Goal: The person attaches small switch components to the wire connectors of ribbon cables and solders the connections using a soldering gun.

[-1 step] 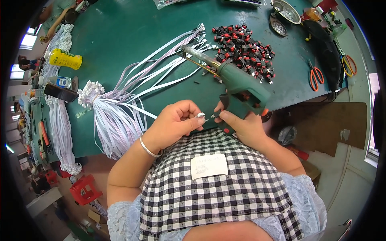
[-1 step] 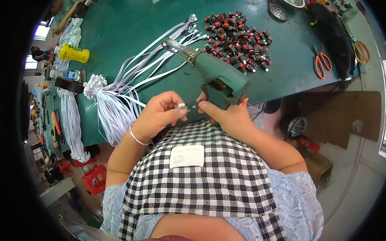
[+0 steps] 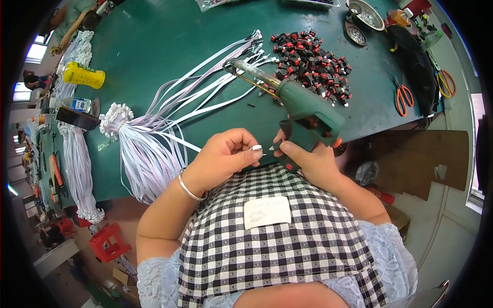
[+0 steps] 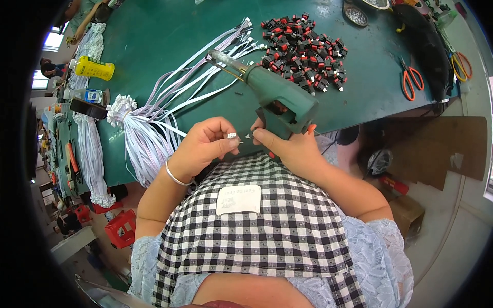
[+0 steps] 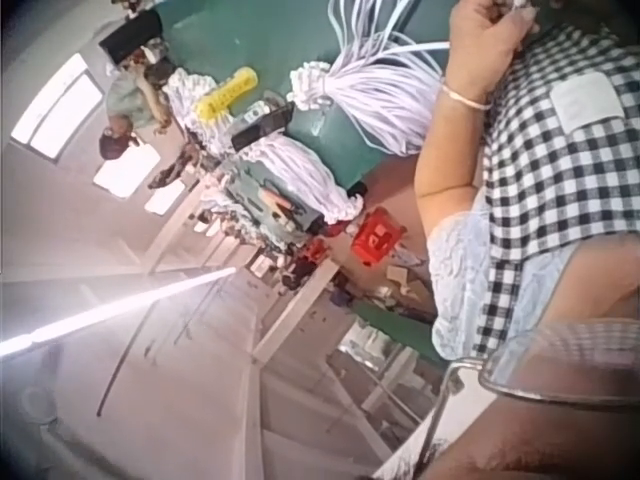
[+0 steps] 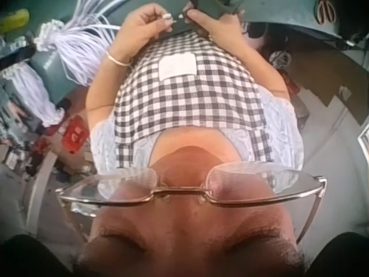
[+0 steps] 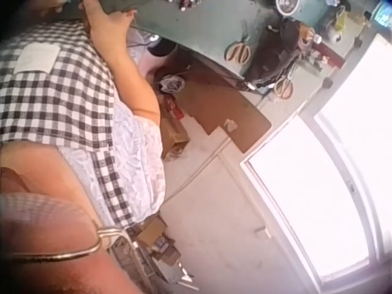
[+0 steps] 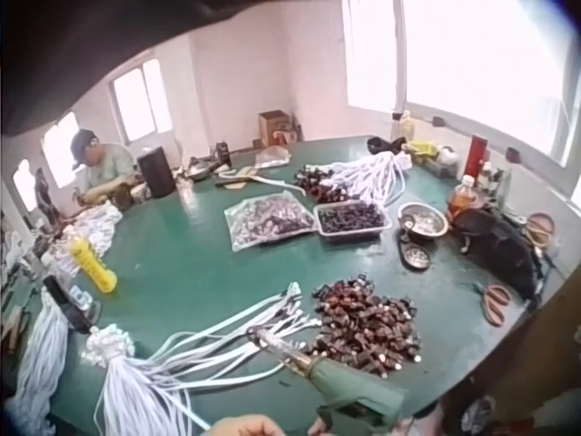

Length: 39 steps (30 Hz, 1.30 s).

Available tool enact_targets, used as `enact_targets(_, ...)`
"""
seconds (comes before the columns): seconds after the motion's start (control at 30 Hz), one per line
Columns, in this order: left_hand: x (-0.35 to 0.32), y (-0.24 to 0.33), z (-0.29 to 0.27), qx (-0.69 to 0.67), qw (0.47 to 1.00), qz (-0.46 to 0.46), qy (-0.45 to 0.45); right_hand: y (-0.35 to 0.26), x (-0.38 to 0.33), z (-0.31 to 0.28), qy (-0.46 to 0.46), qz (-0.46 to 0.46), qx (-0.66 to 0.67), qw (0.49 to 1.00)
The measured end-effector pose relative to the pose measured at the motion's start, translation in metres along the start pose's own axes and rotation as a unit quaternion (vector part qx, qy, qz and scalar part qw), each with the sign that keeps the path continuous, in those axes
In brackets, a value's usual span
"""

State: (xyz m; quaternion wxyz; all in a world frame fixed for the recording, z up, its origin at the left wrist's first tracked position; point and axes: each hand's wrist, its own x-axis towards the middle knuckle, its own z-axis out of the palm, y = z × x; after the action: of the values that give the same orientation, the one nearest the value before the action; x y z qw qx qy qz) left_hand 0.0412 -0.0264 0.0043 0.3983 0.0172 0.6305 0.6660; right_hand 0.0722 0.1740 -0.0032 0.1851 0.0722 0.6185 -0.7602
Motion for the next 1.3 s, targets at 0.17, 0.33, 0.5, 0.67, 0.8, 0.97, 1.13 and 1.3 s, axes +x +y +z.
enact_targets(0.17, 0.001, 0.000, 0.004, 0.004, 1.000, 0.031, 0.000, 0.001, 0.001, 0.002, -0.012, 0.001, -0.008, 1.000)
enact_targets(0.33, 0.006, -0.001, 0.005, 0.021, 0.999, 0.050, -0.003, 0.005, 0.002, 0.001, -0.020, -0.010, -0.010, 1.000)
enact_targets(0.5, 0.009, 0.001, 0.008, 0.006, 0.999, 0.048, -0.013, 0.007, 0.003, 0.000, -0.027, -0.006, -0.031, 0.999)
enact_targets(0.67, 0.010, 0.004, 0.007, 0.005, 0.999, 0.018, -0.026, 0.006, 0.003, 0.004, -0.010, -0.029, 0.005, 1.000)
enact_targets(0.8, 0.013, 0.002, 0.009, -0.011, 0.999, 0.032, -0.011, 0.007, 0.004, 0.003, -0.014, -0.033, 0.037, 0.999)
enact_targets(0.97, 0.018, -0.002, 0.009, -0.014, 1.000, 0.026, 0.000, 0.011, 0.006, 0.003, 0.034, -0.067, 0.031, 0.997)
enact_targets(1.13, 0.021, 0.003, 0.009, -0.027, 0.998, 0.011, 0.057, 0.011, -0.014, -0.037, 0.044, -0.242, -0.224, 0.943)
enact_targets(1.3, 0.026, 0.001, 0.004, -0.033, 0.996, -0.014, 0.081, 0.031, -0.056, -0.065, 0.076, -0.059, -0.069, 0.993)
